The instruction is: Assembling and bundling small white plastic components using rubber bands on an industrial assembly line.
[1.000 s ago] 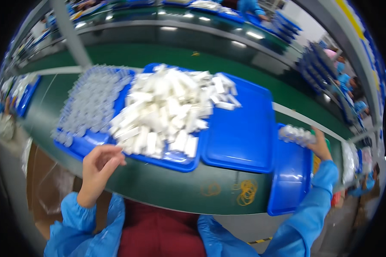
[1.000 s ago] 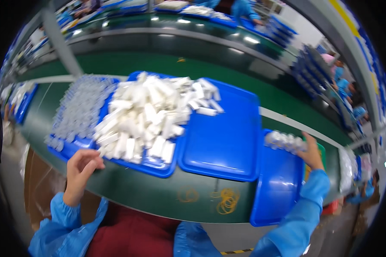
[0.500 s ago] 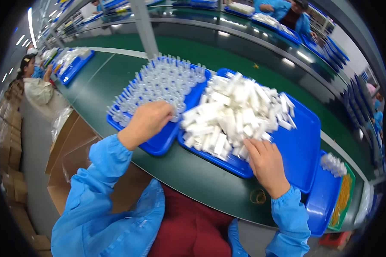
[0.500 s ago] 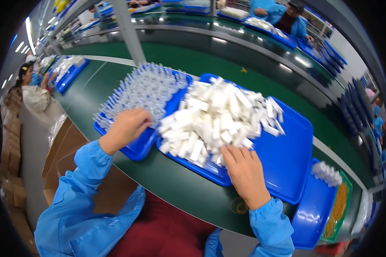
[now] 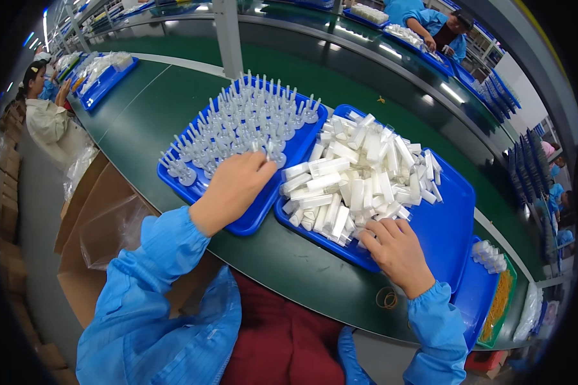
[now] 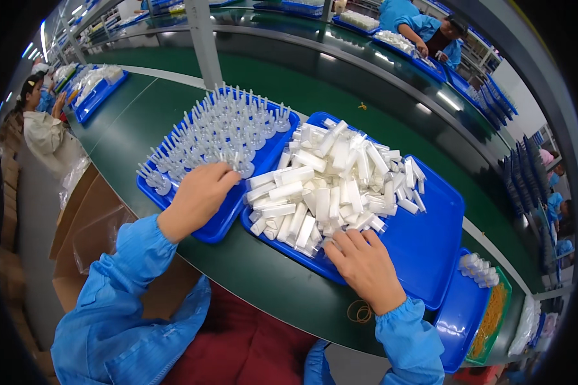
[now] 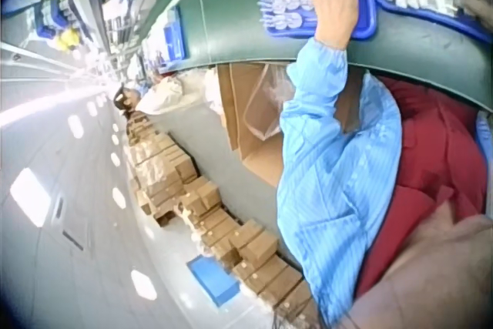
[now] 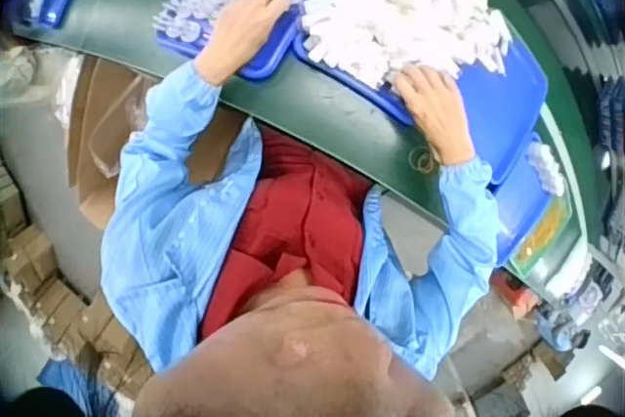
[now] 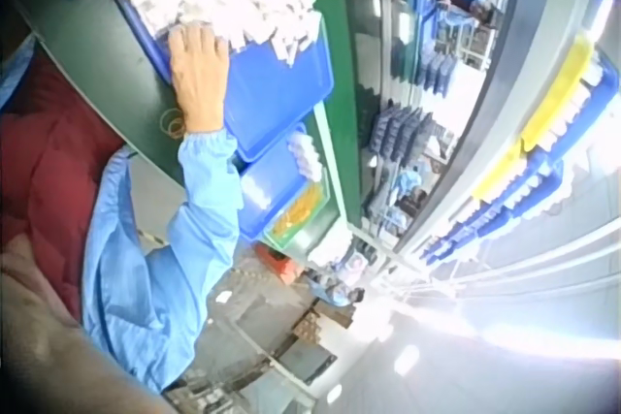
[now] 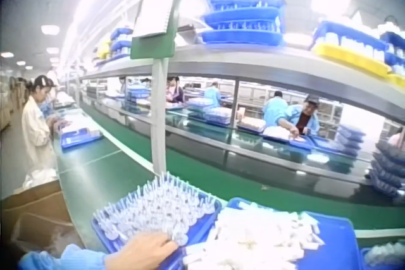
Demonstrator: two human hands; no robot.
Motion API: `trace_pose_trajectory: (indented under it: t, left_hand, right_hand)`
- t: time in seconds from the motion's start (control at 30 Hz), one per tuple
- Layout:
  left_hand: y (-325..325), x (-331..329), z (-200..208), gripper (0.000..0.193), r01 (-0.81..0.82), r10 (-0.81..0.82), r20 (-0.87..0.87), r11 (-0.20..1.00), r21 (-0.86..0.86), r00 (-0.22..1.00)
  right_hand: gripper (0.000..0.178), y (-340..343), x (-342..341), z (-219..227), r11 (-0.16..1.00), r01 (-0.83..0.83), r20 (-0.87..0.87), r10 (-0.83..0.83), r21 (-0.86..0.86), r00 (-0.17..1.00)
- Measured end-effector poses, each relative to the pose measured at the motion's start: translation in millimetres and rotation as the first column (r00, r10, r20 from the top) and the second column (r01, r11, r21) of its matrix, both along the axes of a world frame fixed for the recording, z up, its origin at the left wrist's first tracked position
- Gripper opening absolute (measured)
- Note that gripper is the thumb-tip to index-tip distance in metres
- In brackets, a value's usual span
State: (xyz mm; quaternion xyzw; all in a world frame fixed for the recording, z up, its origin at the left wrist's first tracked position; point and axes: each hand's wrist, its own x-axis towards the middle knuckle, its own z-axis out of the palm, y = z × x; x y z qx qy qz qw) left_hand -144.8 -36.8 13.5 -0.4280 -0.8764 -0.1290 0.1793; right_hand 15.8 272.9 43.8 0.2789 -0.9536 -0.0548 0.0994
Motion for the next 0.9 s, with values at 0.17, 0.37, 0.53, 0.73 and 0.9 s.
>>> trace_pose_trajectory:
  t: [0.17, 0.37, 0.53, 0.73, 0.9]
  left_hand:
    - [-12, 30, 15, 0.027, -0.006, -0.031, 0.112, 0.950, 0.312, 0.993]
    - [1, 91, 31, 0.030, 0.138, -0.417, 0.329, 0.771, 0.621, 0.847]
    - [33, 129, 18, 0.028, 0.101, -0.698, 0.592, 0.677, 0.729, 0.403]
    - [43, 142, 12, 0.025, 0.022, -0.676, 0.674, 0.711, 0.703, 0.299]
    - [46, 144, 9, 0.024, 0.000, -0.660, 0.688, 0.722, 0.692, 0.302]
  right_hand:
    - [0.039, -1, 3, -8, 0.943, 0.024, 0.013, -0.020, -0.331, 1.000]
    - [0.052, -43, 26, -10, -0.096, 0.388, 0.399, -0.169, -0.917, 0.901]
    - [0.046, -67, 43, -11, -0.664, 0.481, 0.582, 0.084, -0.573, 0.809]
    - [0.048, -72, 62, -14, -0.673, 0.474, 0.621, 0.028, -0.568, 0.784]
    - [0.051, -67, 67, -20, -0.621, 0.467, 0.614, -0.028, -0.629, 0.789]
